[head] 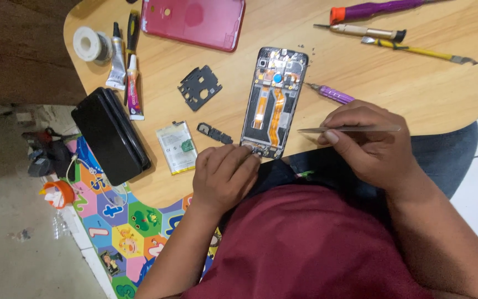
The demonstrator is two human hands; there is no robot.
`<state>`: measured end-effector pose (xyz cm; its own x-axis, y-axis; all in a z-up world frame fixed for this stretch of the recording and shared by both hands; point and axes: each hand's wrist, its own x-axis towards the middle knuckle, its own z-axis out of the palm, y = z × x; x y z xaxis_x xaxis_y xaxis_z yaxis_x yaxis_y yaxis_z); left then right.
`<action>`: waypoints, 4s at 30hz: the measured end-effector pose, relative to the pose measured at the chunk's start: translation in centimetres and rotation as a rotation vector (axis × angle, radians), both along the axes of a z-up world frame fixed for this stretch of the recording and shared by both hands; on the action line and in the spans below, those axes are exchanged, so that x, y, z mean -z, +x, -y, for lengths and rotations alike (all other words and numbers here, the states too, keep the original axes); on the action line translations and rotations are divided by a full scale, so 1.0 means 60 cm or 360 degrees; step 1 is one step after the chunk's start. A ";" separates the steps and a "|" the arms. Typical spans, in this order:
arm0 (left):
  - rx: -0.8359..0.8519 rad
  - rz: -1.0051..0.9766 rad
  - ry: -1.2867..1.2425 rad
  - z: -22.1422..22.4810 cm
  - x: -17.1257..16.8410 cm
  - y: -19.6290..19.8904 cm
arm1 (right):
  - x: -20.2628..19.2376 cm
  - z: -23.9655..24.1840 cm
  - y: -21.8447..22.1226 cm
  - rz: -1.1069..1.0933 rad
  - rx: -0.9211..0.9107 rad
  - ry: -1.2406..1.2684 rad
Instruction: Disassembling internal components of a smartphone using tweezers and precision screwdrivers
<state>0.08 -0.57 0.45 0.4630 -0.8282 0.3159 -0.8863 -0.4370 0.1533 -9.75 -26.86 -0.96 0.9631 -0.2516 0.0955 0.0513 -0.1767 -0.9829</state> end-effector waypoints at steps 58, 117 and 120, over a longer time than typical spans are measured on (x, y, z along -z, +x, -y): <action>-0.0046 -0.0038 0.0044 0.010 0.002 0.015 | -0.040 0.021 0.104 0.0095 -0.0037 -0.0114; -0.0035 -0.0024 0.0004 0.012 0.006 0.011 | -0.021 0.051 0.031 0.0284 0.0110 -0.1640; -0.0029 -0.0015 -0.0003 0.011 0.008 0.011 | -0.017 0.057 0.029 0.0243 0.0148 -0.1815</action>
